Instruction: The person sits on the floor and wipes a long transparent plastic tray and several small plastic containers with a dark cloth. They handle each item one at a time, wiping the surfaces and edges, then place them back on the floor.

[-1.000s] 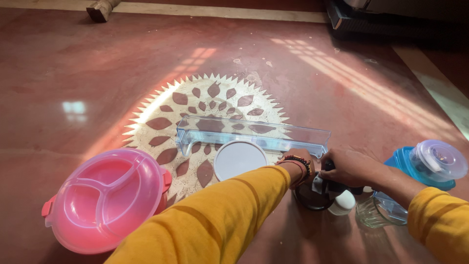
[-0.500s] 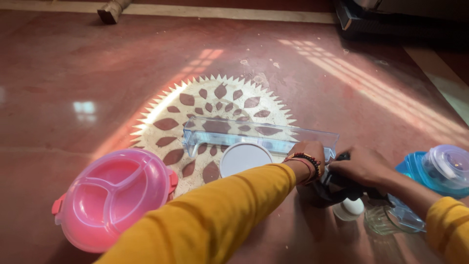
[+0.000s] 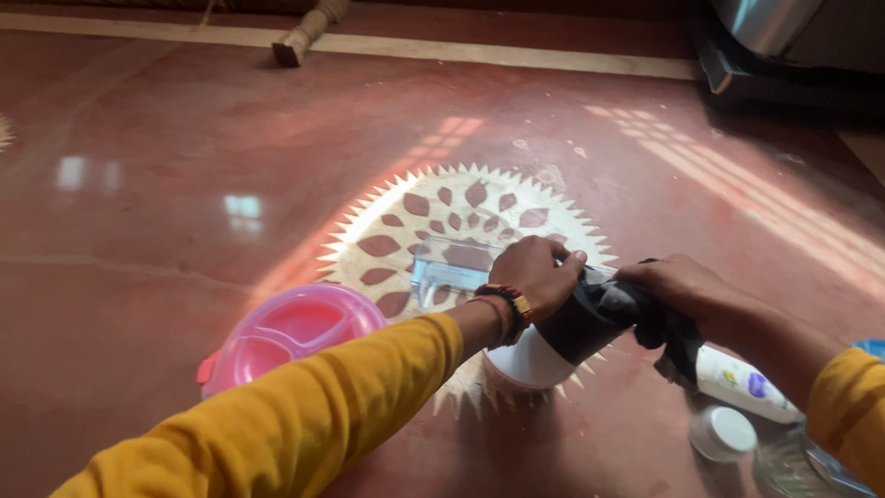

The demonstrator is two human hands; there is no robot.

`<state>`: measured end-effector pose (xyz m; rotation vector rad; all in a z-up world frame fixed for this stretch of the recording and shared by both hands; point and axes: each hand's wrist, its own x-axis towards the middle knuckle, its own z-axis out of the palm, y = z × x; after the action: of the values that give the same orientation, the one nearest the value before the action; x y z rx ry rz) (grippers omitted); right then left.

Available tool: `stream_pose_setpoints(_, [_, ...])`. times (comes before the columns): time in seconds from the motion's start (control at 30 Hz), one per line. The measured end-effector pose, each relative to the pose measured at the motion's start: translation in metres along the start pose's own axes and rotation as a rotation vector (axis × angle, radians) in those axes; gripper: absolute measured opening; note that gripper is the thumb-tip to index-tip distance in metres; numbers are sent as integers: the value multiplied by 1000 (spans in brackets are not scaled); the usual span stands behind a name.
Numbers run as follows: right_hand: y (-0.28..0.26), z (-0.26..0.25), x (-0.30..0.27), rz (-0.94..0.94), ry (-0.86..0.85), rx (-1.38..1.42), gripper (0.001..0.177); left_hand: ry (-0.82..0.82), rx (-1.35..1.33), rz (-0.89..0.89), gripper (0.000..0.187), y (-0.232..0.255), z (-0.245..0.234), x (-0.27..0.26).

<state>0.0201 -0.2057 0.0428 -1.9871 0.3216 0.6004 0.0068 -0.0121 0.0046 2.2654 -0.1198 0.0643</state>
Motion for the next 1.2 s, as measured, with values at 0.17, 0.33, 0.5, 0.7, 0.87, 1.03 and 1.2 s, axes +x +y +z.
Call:
stream_pose_setpoints(0.17, [-15, 21, 3, -2, 23, -52, 34, -58, -68, 78, 80, -34, -8, -11])
stream_pose_setpoints(0.33, [-10, 23, 6, 76, 75, -17, 36, -67, -94, 325, 129, -50, 0, -15])
stream_pose_setpoints(0.5, [-1, 21, 3, -41, 78, -118, 40, -79, 30, 326, 140, -42, 7, -11])
stream_pose_setpoints(0.7, [-13, 14, -12, -171, 247, -259, 39, -159, 48, 288, 113, -30, -4, -1])
stream_pose_setpoints(0.87, [-18, 21, -7, -273, 257, -203, 42, -174, 29, 321, 106, -31, -11, 3])
stream_pose_setpoints(1.03, [-2, 46, -4, -692, 338, -564, 38, -166, 48, 287, 97, -30, -12, 8])
stream_pose_setpoints(1.2, [-9, 46, -15, -796, 187, -492, 29, -218, 63, 249, 88, -32, -21, 9])
